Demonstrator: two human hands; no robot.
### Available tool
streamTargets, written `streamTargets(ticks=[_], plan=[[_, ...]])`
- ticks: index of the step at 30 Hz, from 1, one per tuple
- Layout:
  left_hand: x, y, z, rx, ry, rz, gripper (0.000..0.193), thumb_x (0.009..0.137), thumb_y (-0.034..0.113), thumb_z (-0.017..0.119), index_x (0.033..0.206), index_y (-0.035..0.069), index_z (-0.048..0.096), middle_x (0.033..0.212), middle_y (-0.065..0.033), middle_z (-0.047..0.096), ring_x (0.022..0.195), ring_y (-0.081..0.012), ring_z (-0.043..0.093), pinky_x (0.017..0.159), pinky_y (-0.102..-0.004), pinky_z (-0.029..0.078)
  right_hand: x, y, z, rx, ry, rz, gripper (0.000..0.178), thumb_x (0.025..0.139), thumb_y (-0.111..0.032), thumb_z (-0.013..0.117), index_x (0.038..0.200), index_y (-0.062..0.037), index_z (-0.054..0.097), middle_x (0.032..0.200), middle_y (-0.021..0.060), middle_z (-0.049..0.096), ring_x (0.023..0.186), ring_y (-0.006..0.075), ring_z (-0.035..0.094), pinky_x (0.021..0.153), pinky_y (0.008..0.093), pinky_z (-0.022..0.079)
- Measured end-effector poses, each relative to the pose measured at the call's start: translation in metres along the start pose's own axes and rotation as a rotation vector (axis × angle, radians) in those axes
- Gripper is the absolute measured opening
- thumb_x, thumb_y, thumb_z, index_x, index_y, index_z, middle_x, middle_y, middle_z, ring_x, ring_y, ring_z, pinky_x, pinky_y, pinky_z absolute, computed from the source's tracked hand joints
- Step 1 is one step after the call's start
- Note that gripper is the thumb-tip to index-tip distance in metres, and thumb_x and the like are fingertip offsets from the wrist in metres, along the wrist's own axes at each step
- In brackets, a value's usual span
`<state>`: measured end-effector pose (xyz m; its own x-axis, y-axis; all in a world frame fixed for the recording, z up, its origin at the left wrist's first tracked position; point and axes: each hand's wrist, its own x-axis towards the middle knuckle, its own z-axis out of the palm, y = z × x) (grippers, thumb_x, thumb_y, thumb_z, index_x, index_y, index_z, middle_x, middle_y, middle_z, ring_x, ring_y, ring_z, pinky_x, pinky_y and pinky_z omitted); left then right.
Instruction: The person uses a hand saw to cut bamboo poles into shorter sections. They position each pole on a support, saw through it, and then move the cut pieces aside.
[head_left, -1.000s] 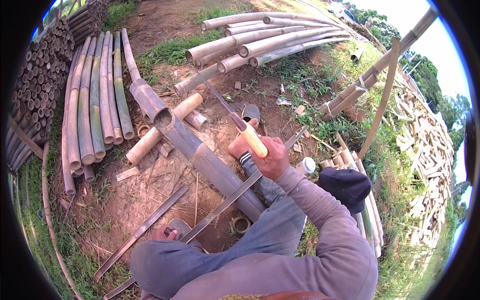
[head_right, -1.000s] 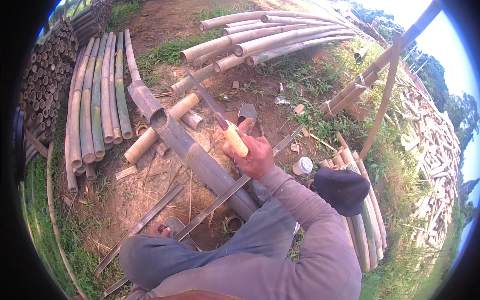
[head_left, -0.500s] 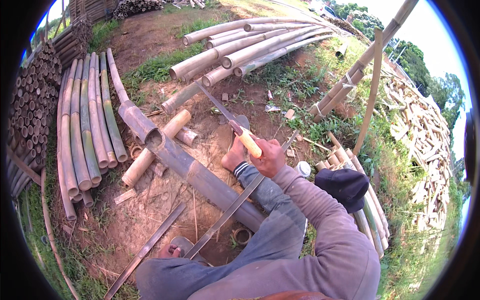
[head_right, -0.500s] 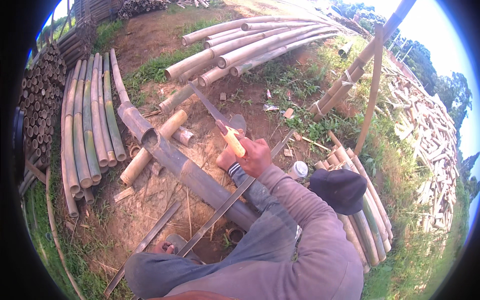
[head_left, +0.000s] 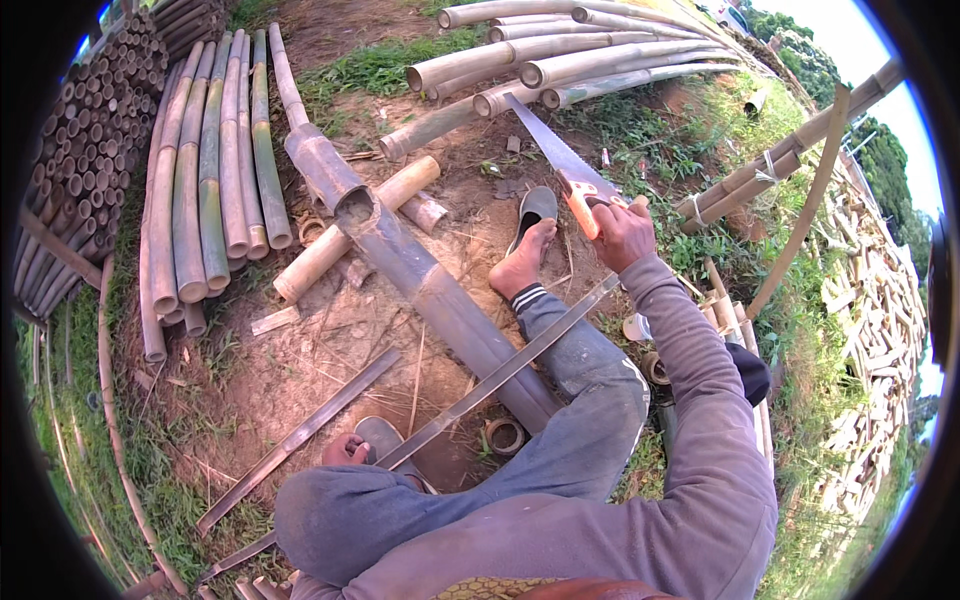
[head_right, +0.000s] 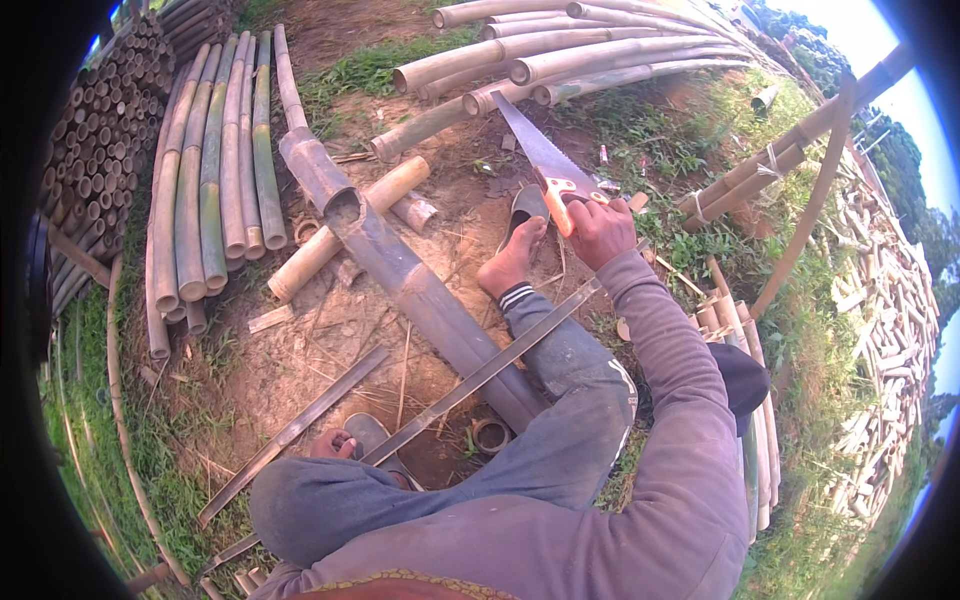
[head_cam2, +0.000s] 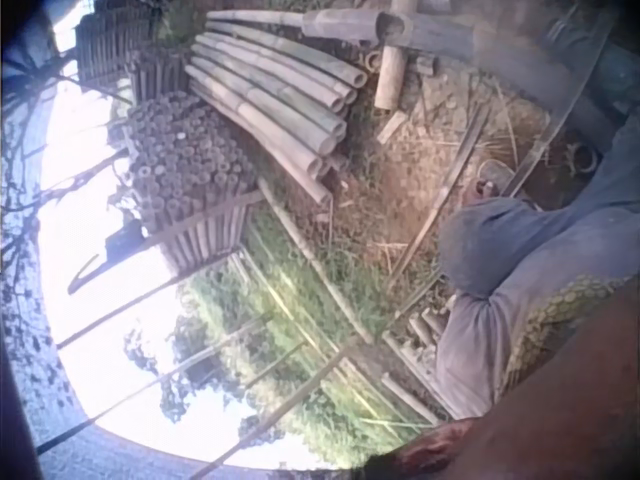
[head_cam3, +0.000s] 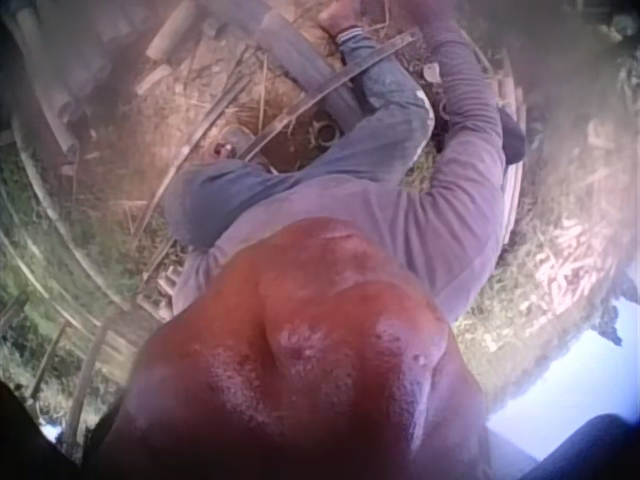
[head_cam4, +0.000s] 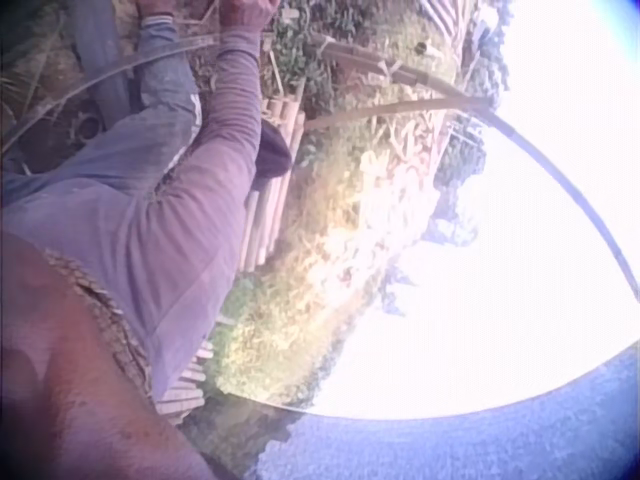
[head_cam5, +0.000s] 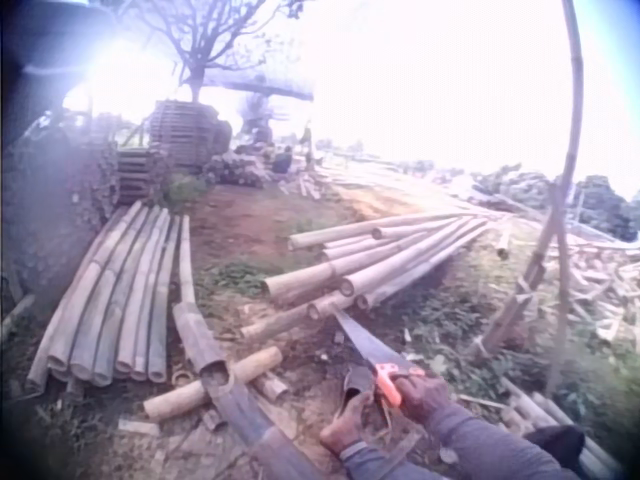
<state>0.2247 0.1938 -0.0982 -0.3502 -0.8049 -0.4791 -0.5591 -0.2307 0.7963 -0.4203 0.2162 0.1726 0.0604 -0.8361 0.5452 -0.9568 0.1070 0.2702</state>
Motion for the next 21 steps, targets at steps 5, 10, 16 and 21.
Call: streamTargets(ticks=[5, 10, 16, 21], plan=[[-0.001, -0.004, -0.005, 0.023, 0.006, -0.006, 0.024, 0.093, 0.015, 0.081, 0.109, 0.0, 0.073, 0.085, -0.0065, 0.075, 0.075, -0.0126, 0.069, 0.07, -0.0317, 0.057, 0.003, 0.049, -0.014, -0.288, -0.236, 0.196, 0.014, 0.096, -0.021, 0.065, 0.109, -0.0178, 0.065, 0.082, 0.0067, 0.074, 0.069, 0.0276, 0.074, 0.079, 0.0438, 0.049], [-0.009, 0.02, -0.01, 0.177, 0.047, -0.017, 0.025, 0.092, 0.016, 0.081, 0.11, 0.001, 0.073, 0.086, -0.0072, 0.075, 0.077, -0.0124, 0.069, 0.071, -0.0314, 0.057, -0.032, 0.024, -0.054, -0.272, -0.202, 0.197, 0.014, 0.093, -0.02, 0.068, 0.107, -0.0179, 0.067, 0.085, 0.0054, 0.075, 0.07, 0.0271, 0.073, 0.078, 0.0431, 0.048], [0.006, -0.009, -0.005, 0.075, 0.019, -0.01, 0.023, 0.092, 0.015, 0.081, 0.108, 0.001, 0.073, 0.082, -0.0064, 0.074, 0.072, -0.0121, 0.068, 0.068, -0.0317, 0.057, -0.073, 0.019, -0.056, -0.076, -0.056, 0.26, 0.033, 0.079, -0.016, 0.081, 0.11, -0.0187, 0.069, 0.085, 0.006, 0.072, 0.076, 0.0259, 0.072, 0.078, 0.0418, 0.048], [0.012, 0.014, -0.008, 0.133, 0.046, 0.026, 0.023, 0.092, 0.016, 0.082, 0.107, 0.001, 0.073, 0.081, -0.0058, 0.074, 0.07, -0.0118, 0.066, 0.065, -0.0324, 0.056, -0.091, -0.015, 0.004, 0.369, 0.241, 0.788, 0.028, 0.084, -0.018, 0.08, 0.109, -0.0145, 0.067, 0.084, 0.0071, 0.072, 0.075, 0.0293, 0.071, 0.079, 0.0418, 0.049]])
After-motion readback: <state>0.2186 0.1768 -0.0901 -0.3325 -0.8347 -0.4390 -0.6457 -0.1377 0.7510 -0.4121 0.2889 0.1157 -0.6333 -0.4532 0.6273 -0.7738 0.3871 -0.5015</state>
